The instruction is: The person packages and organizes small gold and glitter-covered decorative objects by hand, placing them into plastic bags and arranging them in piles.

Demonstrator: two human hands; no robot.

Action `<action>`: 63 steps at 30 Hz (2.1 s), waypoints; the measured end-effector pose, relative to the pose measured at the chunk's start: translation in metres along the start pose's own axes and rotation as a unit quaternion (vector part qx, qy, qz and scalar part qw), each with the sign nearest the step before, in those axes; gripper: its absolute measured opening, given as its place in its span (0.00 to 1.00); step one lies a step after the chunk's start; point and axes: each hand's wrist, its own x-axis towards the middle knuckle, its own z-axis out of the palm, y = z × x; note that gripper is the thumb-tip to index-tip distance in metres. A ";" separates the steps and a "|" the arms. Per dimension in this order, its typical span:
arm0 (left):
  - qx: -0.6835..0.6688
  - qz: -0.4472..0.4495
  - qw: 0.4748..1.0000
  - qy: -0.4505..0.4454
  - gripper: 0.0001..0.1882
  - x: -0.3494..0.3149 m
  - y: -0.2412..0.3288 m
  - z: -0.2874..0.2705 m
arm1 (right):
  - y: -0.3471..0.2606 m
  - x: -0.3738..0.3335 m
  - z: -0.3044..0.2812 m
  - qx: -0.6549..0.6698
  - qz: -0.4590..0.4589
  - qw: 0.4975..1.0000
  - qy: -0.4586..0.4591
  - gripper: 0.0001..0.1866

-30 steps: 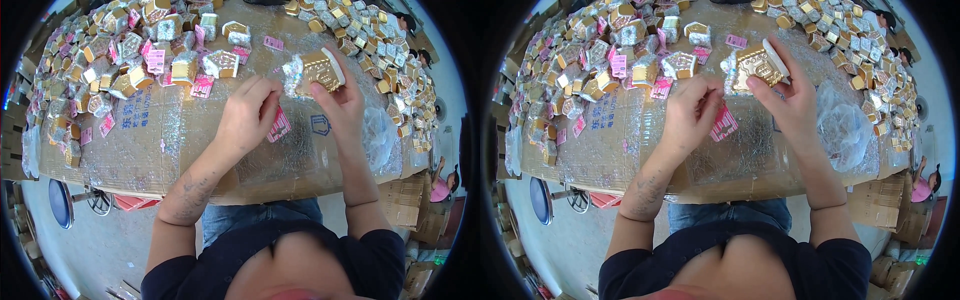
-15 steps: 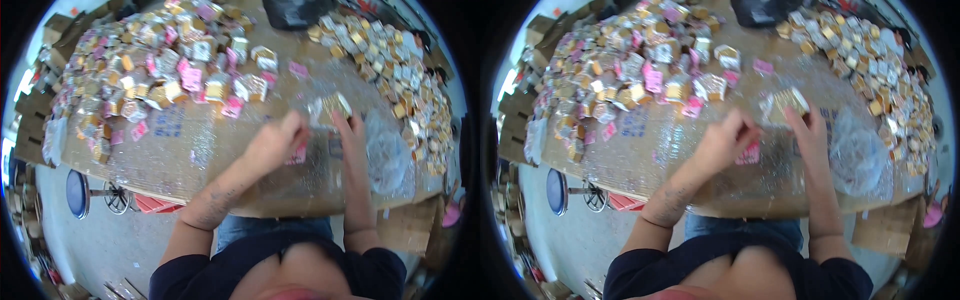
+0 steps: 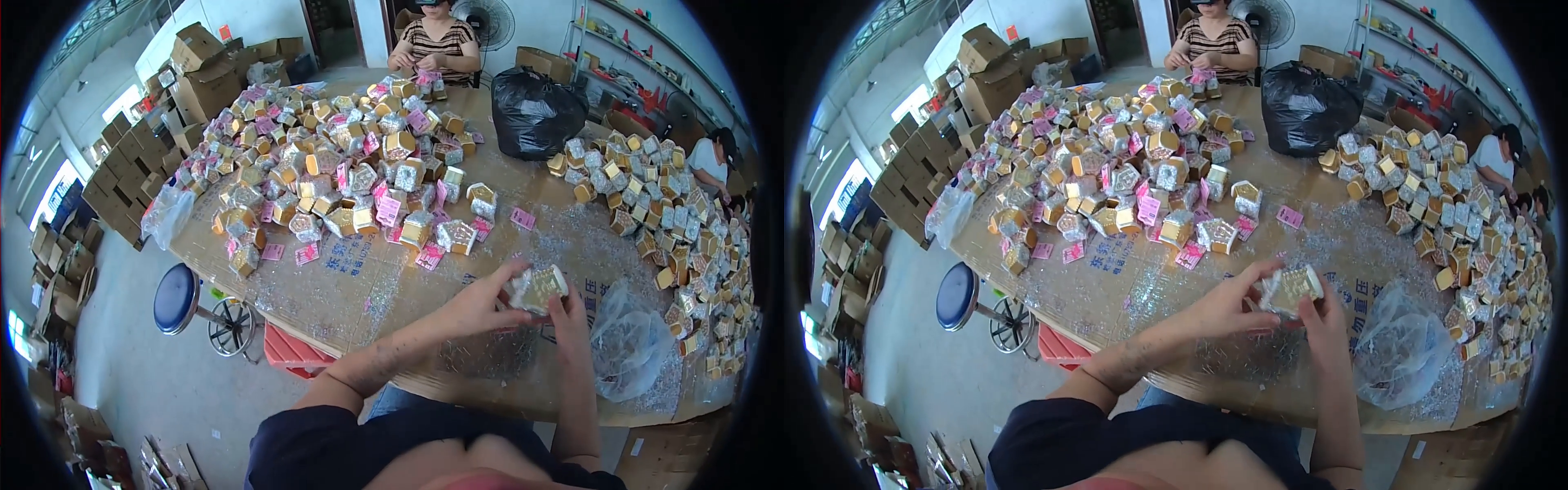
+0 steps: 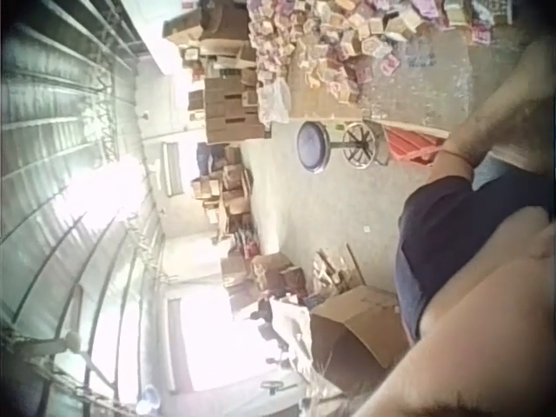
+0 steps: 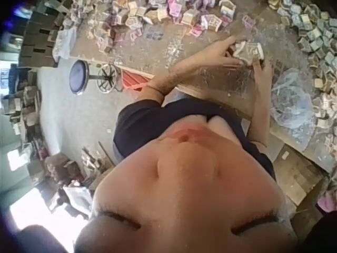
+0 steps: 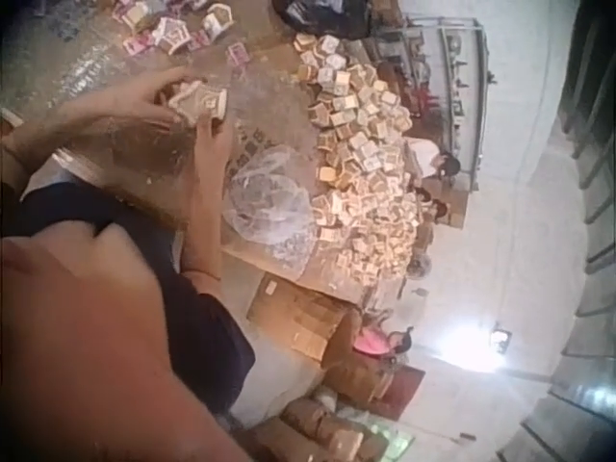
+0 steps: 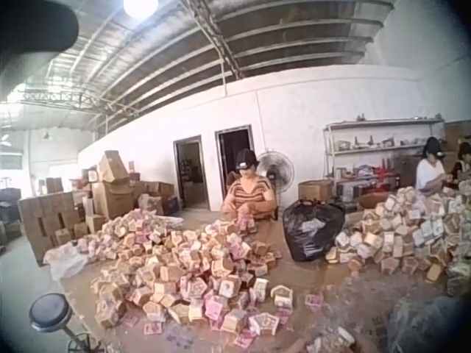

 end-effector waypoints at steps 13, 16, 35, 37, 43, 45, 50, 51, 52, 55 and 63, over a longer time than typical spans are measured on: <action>0.220 -0.202 0.865 0.404 0.52 0.071 -0.014 -0.306 | 0.041 -0.114 -0.129 -0.626 0.002 0.778 0.051 0.37; 0.746 -0.115 0.553 0.352 0.51 0.109 -0.047 -0.282 | 0.071 -0.125 -0.130 -0.672 -0.006 0.727 0.140 0.35; 0.662 -0.189 0.699 -0.192 0.46 0.209 -0.100 -0.145 | 0.070 -0.119 -0.125 -0.666 -0.027 0.727 0.166 0.26; 0.655 -0.189 0.689 -0.247 0.46 0.204 -0.105 -0.150 | 0.070 -0.118 -0.126 -0.668 -0.037 0.723 0.171 0.24; 0.672 0.024 0.739 0.027 0.41 0.170 -0.086 -0.169 | 0.070 -0.121 -0.125 -0.664 -0.034 0.727 0.171 0.24; 0.657 0.021 0.737 0.158 0.40 0.173 -0.048 -0.203 | 0.068 -0.123 -0.123 -0.666 -0.022 0.726 0.171 0.24; 0.710 -0.104 0.565 0.407 0.47 0.180 -0.001 -0.311 | 0.067 -0.127 -0.121 -0.668 -0.007 0.724 0.173 0.23; 0.697 -0.170 0.576 0.393 0.53 0.172 -0.011 -0.346 | 0.065 -0.124 -0.122 -0.666 -0.018 0.726 0.168 0.23; 0.645 -0.186 0.638 0.378 0.54 0.158 -0.039 -0.397 | 0.065 -0.120 -0.120 -0.664 -0.027 0.729 0.162 0.23; 0.600 -0.184 0.701 0.339 0.55 0.143 -0.088 -0.420 | 0.069 -0.113 -0.119 -0.655 -0.033 0.738 0.159 0.23; 0.671 0.125 0.731 -0.027 0.33 0.062 -0.059 -0.119 | 0.067 -0.121 -0.125 -0.658 -0.020 0.732 0.177 0.23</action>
